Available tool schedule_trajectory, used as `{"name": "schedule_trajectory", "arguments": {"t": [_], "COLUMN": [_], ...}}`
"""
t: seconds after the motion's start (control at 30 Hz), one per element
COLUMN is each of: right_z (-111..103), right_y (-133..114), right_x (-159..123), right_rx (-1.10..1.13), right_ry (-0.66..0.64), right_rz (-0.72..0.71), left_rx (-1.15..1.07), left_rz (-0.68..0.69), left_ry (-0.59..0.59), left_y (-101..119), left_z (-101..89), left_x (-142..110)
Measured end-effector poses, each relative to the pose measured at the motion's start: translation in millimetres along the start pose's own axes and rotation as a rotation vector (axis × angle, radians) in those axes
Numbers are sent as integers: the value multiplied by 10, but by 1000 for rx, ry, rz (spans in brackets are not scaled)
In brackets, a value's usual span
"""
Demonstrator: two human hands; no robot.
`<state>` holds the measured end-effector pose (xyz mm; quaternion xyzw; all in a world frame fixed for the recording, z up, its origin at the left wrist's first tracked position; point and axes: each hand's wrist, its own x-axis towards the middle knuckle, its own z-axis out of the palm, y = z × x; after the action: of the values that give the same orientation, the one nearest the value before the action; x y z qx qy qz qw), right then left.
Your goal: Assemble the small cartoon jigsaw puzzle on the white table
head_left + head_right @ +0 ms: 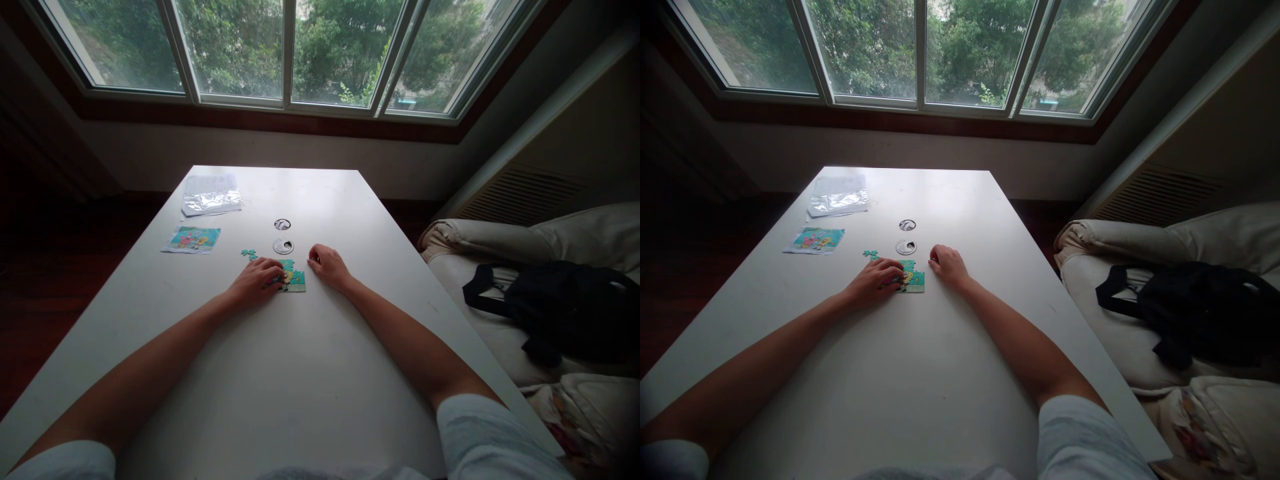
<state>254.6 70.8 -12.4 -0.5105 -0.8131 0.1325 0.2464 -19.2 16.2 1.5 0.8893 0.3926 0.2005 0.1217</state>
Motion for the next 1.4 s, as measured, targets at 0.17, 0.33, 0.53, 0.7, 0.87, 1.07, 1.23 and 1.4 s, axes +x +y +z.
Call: {"name": "schedule_trajectory", "arguments": {"t": [0.17,0.33,0.53,0.7,0.87,1.07,1.23,1.4], "right_z": [44,48,53,49,42,33,24,14], "right_y": [-5,11,7,15,8,-1,-1,-13], "right_x": [-7,-4,-5,-2,1,1,1,2], "right_rx": [37,33,34,47,66,83,70,71], "right_ry": [30,32,29,24,14,-3,-13,-27], "right_rz": [-17,-47,-40,-42,-51,-77,-79,-75], "left_rx": [-2,-2,1,1,-2,0,7,13], "left_rz": [0,1,-2,-3,-4,0,-2,0], "left_ry": [5,1,3,-6,1,1,0,1], "left_y": [-1,3,1,4,9,4,5,3], "left_z": [2,0,5,-5,-6,-2,0,10], "left_x": [-4,-5,-6,-2,-4,-6,-6,-1]}}
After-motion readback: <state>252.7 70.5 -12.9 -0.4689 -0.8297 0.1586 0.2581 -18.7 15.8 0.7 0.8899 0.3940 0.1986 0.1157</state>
